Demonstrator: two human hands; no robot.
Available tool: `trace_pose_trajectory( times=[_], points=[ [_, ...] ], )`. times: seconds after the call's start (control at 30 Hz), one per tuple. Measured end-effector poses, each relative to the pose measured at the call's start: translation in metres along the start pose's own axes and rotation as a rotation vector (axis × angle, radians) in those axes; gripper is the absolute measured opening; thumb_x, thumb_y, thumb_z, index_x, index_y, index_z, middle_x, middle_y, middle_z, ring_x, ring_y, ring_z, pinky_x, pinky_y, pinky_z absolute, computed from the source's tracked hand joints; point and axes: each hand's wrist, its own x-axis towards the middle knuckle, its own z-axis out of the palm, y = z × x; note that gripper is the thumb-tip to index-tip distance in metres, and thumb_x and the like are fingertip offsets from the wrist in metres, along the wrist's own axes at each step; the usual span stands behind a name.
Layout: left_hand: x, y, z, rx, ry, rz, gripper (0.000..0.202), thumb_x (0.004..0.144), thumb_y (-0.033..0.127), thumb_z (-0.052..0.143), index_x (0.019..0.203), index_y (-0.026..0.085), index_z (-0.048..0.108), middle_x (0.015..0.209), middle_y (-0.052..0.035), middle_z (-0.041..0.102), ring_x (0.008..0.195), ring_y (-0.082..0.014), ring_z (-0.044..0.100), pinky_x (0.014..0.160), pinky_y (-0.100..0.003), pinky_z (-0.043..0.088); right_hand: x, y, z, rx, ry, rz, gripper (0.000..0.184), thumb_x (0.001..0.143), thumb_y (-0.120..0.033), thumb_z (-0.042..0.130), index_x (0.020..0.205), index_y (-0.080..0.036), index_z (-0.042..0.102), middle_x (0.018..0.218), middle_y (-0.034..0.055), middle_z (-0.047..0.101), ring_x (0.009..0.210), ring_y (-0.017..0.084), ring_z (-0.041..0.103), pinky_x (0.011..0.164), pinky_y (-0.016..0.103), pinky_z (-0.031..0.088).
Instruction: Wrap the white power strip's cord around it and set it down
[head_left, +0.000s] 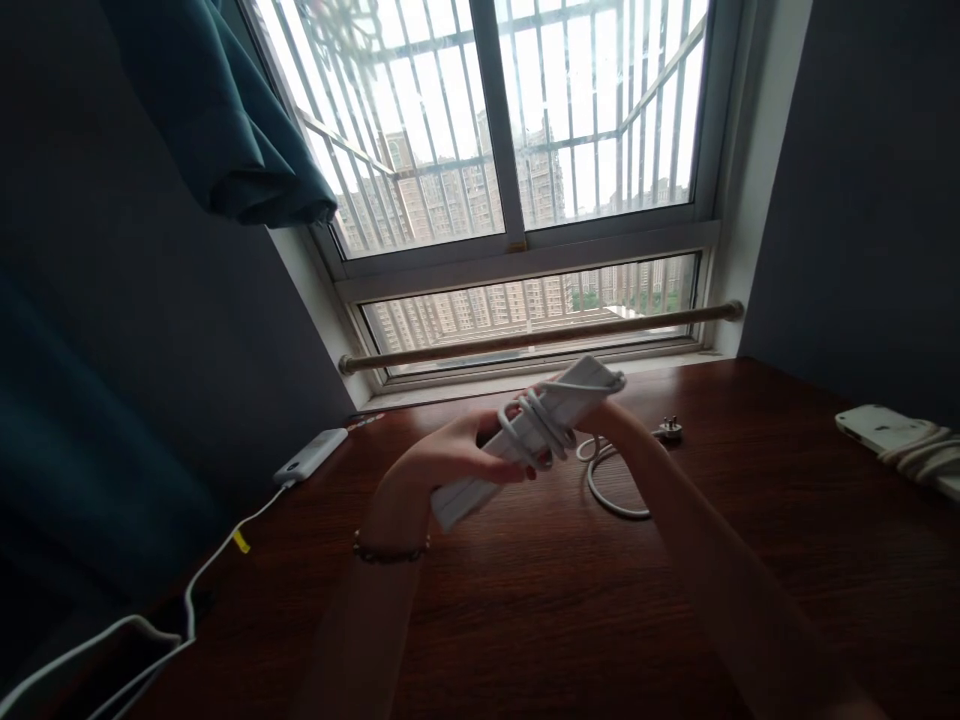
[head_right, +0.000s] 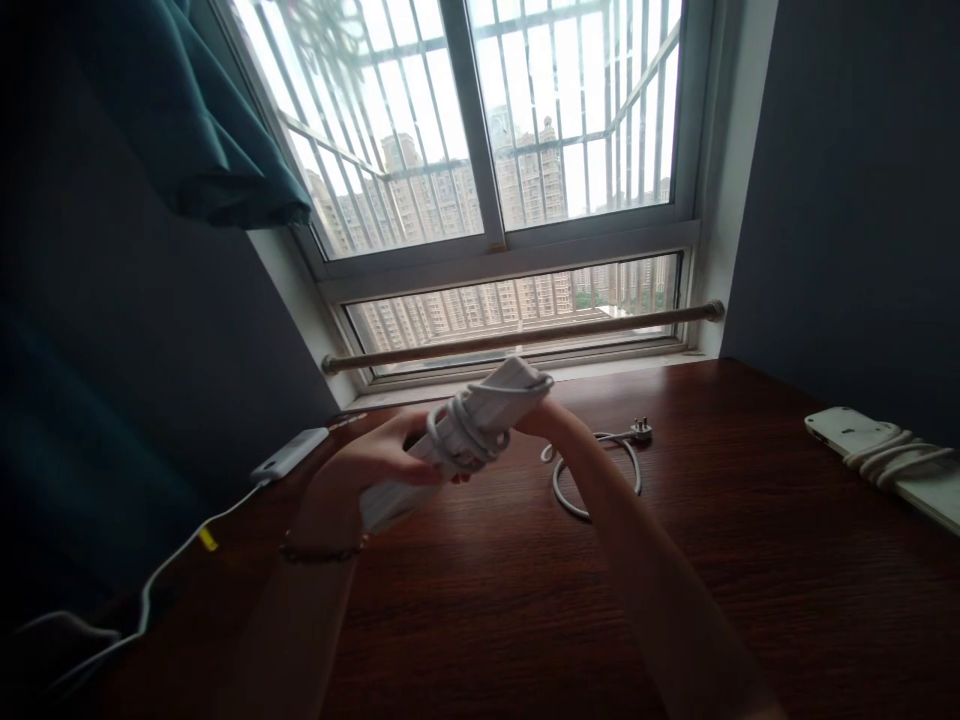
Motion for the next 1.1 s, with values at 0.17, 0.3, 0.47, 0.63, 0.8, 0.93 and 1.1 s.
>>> trace_pose_trajectory(
  times=[0.17, 0.3, 0.47, 0.63, 0.8, 0.93, 1.1],
  points=[
    [-0.005, 0.000, -0.013, -0.081, 0.297, -0.066, 0.035, 0.070, 0.036, 0.070, 0.092, 0.009, 0.062, 0.084, -0.0114, 0.067, 0.074, -0.0210, 0.062, 0.066, -0.028, 0.047, -0.002, 0.005, -0.003, -0.142, 0.004, -0.006, 0.020, 0.080, -0.026, 0.049, 0.067, -0.011, 0.052, 0.057, -0.0010, 0.038, 0.054, 0.008, 0.032, 0.050, 0.021, 0.028],
    [0.001, -0.009, -0.021, -0.133, 0.595, -0.050, 0.041, 0.067, 0.034, 0.072, 0.096, 0.008, 0.056, 0.083, -0.0134, 0.066, 0.067, -0.0228, 0.064, 0.061, -0.032, 0.050, -0.007, -0.007, 0.000, -0.333, -0.072, 0.069, 0.024, 0.085, -0.019, 0.043, 0.101, -0.011, 0.059, 0.063, -0.0011, 0.045, 0.055, 0.007, 0.037, 0.052, 0.020, 0.030],
    [0.005, -0.014, -0.028, -0.209, 0.829, 0.048, 0.047, 0.062, 0.032, 0.075, 0.097, 0.008, 0.054, 0.076, -0.0111, 0.066, 0.062, -0.0222, 0.064, 0.056, -0.031, 0.051, -0.007, 0.000, 0.005, -0.182, -0.159, 0.292, 0.030, 0.084, -0.019, 0.044, 0.113, -0.014, 0.051, 0.053, -0.0034, 0.046, 0.045, 0.010, 0.045, 0.045, 0.019, 0.036],
    [-0.007, -0.011, -0.046, -0.261, 1.066, 0.212, 0.049, 0.059, 0.037, 0.073, 0.094, 0.007, 0.056, 0.076, -0.0096, 0.065, 0.060, -0.0199, 0.062, 0.048, -0.027, 0.048, -0.011, 0.006, -0.016, -0.225, -0.166, 0.448, 0.013, 0.076, -0.015, 0.051, 0.087, -0.011, 0.057, 0.058, 0.0007, 0.052, 0.050, 0.010, 0.050, 0.046, 0.019, 0.039],
    [-0.024, -0.017, -0.069, -0.158, 1.346, 0.210, 0.041, 0.057, 0.027, 0.077, 0.088, 0.007, 0.060, 0.067, -0.0049, 0.064, 0.057, -0.0186, 0.061, 0.051, -0.027, 0.050, -0.027, -0.002, -0.052, -0.400, -0.024, 0.481, 0.011, 0.075, -0.022, 0.057, 0.081, -0.013, 0.061, 0.062, 0.0016, 0.055, 0.048, 0.011, 0.047, 0.046, 0.023, 0.036],
    [-0.034, -0.022, -0.078, -0.100, 1.369, 0.141, 0.034, 0.060, 0.028, 0.076, 0.083, 0.006, 0.063, 0.059, -0.0025, 0.060, 0.054, -0.0177, 0.060, 0.047, -0.024, 0.048, -0.042, -0.007, -0.074, -0.937, 0.543, 0.334, 0.018, 0.081, -0.034, 0.059, 0.085, -0.019, 0.068, 0.074, 0.0039, 0.060, 0.070, 0.017, 0.053, 0.063, 0.029, 0.036],
    [-0.040, -0.022, -0.078, -0.077, 1.242, 0.022, 0.045, 0.058, 0.027, 0.079, 0.091, 0.003, 0.060, 0.072, -0.0099, 0.065, 0.062, -0.0227, 0.064, 0.050, -0.028, 0.050, -0.050, -0.006, -0.080, -1.247, 0.792, 0.206, 0.018, 0.079, -0.036, 0.063, 0.094, -0.029, 0.070, 0.098, 0.0057, 0.055, 0.096, 0.027, 0.041, 0.078, 0.037, 0.033]
  ],
)
